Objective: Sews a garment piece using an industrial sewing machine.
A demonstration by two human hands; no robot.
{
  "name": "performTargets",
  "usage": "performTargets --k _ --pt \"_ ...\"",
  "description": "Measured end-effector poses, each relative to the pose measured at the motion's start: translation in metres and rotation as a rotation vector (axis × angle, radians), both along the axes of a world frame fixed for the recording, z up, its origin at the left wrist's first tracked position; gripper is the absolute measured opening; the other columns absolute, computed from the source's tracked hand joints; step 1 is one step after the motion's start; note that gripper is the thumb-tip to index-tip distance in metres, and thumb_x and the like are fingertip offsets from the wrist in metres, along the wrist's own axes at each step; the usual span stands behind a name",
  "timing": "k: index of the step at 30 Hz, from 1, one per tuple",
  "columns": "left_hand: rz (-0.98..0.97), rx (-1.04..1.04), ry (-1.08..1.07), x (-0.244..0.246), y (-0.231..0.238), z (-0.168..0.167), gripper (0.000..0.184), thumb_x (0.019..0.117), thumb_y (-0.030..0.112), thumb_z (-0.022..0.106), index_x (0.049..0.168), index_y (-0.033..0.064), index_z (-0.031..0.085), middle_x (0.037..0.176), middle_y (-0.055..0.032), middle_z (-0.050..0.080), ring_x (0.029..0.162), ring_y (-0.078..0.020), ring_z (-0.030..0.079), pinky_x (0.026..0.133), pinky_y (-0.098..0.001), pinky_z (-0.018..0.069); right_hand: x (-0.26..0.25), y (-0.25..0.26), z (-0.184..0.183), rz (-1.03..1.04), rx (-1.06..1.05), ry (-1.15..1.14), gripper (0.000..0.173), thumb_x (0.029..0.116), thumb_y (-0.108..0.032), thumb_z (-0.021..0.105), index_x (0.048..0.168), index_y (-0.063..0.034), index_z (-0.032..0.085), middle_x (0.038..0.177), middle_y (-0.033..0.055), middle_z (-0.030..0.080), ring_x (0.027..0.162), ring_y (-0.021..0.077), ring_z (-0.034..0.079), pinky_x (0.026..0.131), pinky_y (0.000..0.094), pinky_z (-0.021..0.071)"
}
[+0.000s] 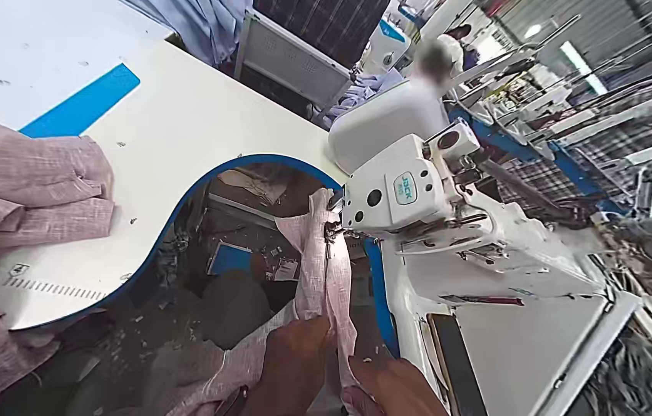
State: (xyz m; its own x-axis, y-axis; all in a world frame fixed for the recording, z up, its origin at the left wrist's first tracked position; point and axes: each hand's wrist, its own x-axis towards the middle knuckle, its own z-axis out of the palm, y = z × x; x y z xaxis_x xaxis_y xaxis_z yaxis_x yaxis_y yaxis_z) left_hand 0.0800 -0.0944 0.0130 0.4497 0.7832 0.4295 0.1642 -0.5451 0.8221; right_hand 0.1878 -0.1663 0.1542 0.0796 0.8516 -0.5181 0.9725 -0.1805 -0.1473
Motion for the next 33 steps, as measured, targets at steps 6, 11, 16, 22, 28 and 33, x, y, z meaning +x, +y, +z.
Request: performTargets --k 6,11,16,22,28,33 --pt "-0.041 -0.077 0.083 -0.009 0.008 0.018 0.024 0.0886 0.021 0.064 0.071 0.0048 0.062 0.046 -0.0046 0.049 0.038 -0.019 0.053 0.038 -0.0341 0.0404 0.023 0.0 0.008 0.09 0.069 0.023 0.03 0.0975 -0.02 0.063 0.081 0.0051 0.067 0.066 0.0211 0.064 0.065 0.0413 0.068 0.059 0.0571 0.0513" --pt "-0.03 0.065 -0.041 -0.008 -0.005 0.001 0.028 0.0962 0.02 0.055 0.074 0.0059 0.064 0.061 -0.0047 0.058 0.054 -0.0178 0.061 0.046 -0.0304 0.0479 0.026 0.007 0.0 0.17 0.08 0.001 0.022 0.0957 -0.018 0.063 0.09 0.0028 0.068 0.06 0.0178 0.061 0.059 0.04 0.067 0.055 0.0548 0.0504" --pt "0.044 0.035 -0.043 0.004 -0.002 0.0 0.023 0.0957 0.018 0.053 0.078 0.006 0.063 0.05 -0.0028 0.05 0.04 -0.0158 0.053 0.037 -0.0307 0.0407 0.009 0.02 0.0 0.166 0.007 -0.116 0.016 0.0968 -0.014 0.061 0.095 -0.0001 0.067 0.065 0.0179 0.063 0.066 0.0407 0.069 0.058 0.0548 0.0508" --pt "-0.101 -0.29 0.029 0.003 0.016 0.011 0.024 0.101 0.011 0.049 0.093 -0.0042 0.065 0.061 -0.0123 0.058 0.055 -0.0266 0.062 0.054 -0.044 0.0519 0.01 0.041 -0.028 0.015 0.059 -0.074 0.023 0.1029 -0.015 0.05 0.108 0.0026 0.064 0.078 0.0217 0.068 0.082 0.0432 0.07 0.074 0.0577 0.0519" --pt "-0.357 -0.365 0.077 -0.095 0.081 -0.038 0.029 0.099 0.025 0.061 0.091 -0.0016 0.068 0.071 -0.0051 0.062 0.065 -0.0124 0.059 0.064 -0.0351 0.0523 0.086 -0.047 -0.067 -0.068 0.171 0.095 0.022 0.0972 -0.012 0.062 0.1 0.0066 0.074 0.089 0.0261 0.073 0.087 0.0455 0.072 0.08 0.0665 0.0534" --pt "-0.235 0.173 0.215 -0.056 0.007 0.036 0.022 0.0962 0.015 0.059 0.082 0.0029 0.069 0.059 -0.0091 0.061 0.05 -0.0251 0.063 0.047 -0.0428 0.051 -0.005 -0.06 -0.027 0.151 0.745 -0.266 0.011 0.0852 -0.004 0.063 0.085 -0.0008 0.073 0.061 0.0113 0.064 0.051 0.0265 0.065 0.044 0.0385 0.0502"
